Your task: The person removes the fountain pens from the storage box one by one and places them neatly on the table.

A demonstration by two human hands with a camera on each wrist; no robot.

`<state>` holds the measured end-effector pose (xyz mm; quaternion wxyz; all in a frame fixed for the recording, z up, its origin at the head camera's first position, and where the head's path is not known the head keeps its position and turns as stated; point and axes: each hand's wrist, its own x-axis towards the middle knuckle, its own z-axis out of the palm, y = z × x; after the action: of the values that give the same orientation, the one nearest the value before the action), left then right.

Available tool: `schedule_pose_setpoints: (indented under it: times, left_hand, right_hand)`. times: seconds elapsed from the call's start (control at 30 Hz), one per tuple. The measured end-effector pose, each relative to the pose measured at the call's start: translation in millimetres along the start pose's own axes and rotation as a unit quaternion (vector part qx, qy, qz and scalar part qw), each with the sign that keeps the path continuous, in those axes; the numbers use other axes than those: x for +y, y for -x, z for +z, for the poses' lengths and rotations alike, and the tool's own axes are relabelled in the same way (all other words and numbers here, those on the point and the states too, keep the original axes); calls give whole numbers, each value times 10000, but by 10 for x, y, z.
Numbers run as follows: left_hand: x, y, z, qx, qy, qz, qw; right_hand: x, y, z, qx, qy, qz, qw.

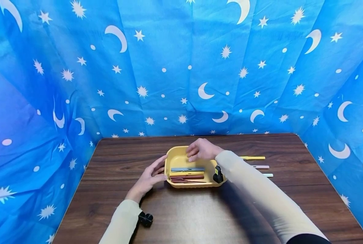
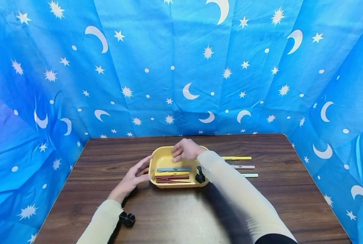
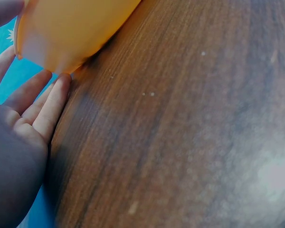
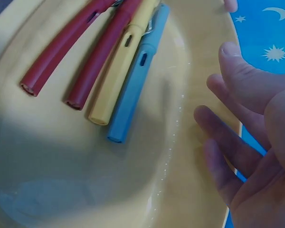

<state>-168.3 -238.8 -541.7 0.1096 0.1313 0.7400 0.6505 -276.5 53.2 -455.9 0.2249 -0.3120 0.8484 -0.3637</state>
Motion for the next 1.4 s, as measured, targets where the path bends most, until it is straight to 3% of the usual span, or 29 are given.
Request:
schedule_pose_setpoints:
  times: [0.67,1.07,1.4]
  left_hand:
    - [-22,-2,-3,27,-148,46,9999]
    - [10,10,3,41,-122,-11,9999]
    - [-1,5,-3,24,-17,-14,10000]
  right_hand:
    - [82,29,114,-417,595,101,9973]
    - [66,23,165,-449,679,458,9956]
    - [75,35,200,-420,992,397,9934]
